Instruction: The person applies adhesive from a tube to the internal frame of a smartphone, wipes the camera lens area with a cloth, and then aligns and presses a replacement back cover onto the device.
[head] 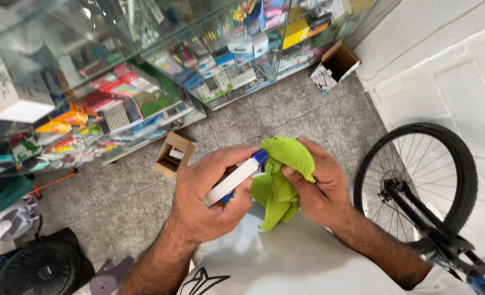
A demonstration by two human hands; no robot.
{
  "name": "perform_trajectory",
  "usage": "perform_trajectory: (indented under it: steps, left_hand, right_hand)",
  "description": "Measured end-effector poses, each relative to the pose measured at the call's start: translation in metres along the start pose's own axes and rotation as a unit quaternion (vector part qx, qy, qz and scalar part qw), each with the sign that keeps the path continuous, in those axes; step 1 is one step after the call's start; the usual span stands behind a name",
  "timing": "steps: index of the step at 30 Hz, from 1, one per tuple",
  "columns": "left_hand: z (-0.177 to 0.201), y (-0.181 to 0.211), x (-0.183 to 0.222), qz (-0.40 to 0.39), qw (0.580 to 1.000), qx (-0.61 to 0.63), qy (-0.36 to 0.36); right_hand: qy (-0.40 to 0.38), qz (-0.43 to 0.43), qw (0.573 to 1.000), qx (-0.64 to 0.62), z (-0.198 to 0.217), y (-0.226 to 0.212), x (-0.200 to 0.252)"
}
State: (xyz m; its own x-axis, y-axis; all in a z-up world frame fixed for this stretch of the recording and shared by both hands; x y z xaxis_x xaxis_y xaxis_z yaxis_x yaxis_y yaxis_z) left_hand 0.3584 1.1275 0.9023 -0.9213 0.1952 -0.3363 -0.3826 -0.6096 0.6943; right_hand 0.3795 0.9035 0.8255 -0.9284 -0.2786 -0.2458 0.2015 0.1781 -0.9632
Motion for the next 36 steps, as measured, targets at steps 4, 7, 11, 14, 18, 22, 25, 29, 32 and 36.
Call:
perform_trajectory:
  steps: [4, 7, 11, 14, 18, 22, 25, 29, 32, 36]
  left_hand:
    - [-0.003, -0.021, -0.048, 0.01, 1.0, -0.011, 0.012]
    - [-0.006, -0.035, -0.078, 0.012, 1.0, -0.022, 0.017]
    - [-0.008, -0.05, -0.108, 0.03, 0.999, -0.017, 0.013]
    - [-0.006, -0.059, -0.134, 0.015, 1.0, -0.022, 0.001]
    - [-0.007, -0.077, -0.154, 0.008, 1.0, -0.018, -0.015]
    - [-0.004, -0.088, -0.177, -0.009, 0.999, -0.031, -0.024]
    - [0.0, -0.092, -0.19, 0.006, 0.998, -0.003, -0.057]
    - [-0.003, -0.099, -0.2, 0.074, 0.995, 0.043, -0.055]
    - [-0.001, -0.107, -0.209, 0.015, 0.997, 0.028, -0.068]
    - [-0.004, -0.111, -0.216, 0.028, 0.995, 0.054, -0.078]
  right_hand:
    - [-0.041, 0.011, 0.999, -0.012, 0.017, 0.002, -0.059]
    - [-0.046, -0.024, 0.997, -0.056, 0.03, 0.016, -0.088]
    - [-0.01, -0.064, 0.982, -0.178, 0.035, 0.03, -0.11]
    - [-0.009, -0.046, 0.983, -0.177, 0.038, 0.034, -0.132]
    - [0.011, -0.051, 0.986, -0.161, 0.041, 0.038, -0.147]
    - [0.039, -0.059, 0.978, -0.196, 0.038, 0.044, -0.163]
    - [0.073, -0.082, 0.965, -0.239, 0.036, 0.052, -0.167]
    - [0.099, -0.114, 0.948, -0.281, 0.034, 0.058, -0.176]
    - [0.106, -0.121, 0.946, -0.283, 0.035, 0.057, -0.184]
    - [0.1, -0.117, 0.949, -0.274, 0.038, 0.058, -0.191]
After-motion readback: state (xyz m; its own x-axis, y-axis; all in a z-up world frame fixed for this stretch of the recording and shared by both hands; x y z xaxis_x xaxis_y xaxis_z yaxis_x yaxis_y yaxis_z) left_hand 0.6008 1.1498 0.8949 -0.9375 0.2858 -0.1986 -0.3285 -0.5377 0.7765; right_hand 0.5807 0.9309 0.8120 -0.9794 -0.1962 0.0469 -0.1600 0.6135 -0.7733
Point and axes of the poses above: each hand's wrist, its own x-axis away from the middle knuckle, its own z-axis out of the back of the hand, y = z × x, the point moved 1 cm from there along -x, towards the middle knuckle, and after that the axes turned 13 degrees about -x, right-handed, at the moved point
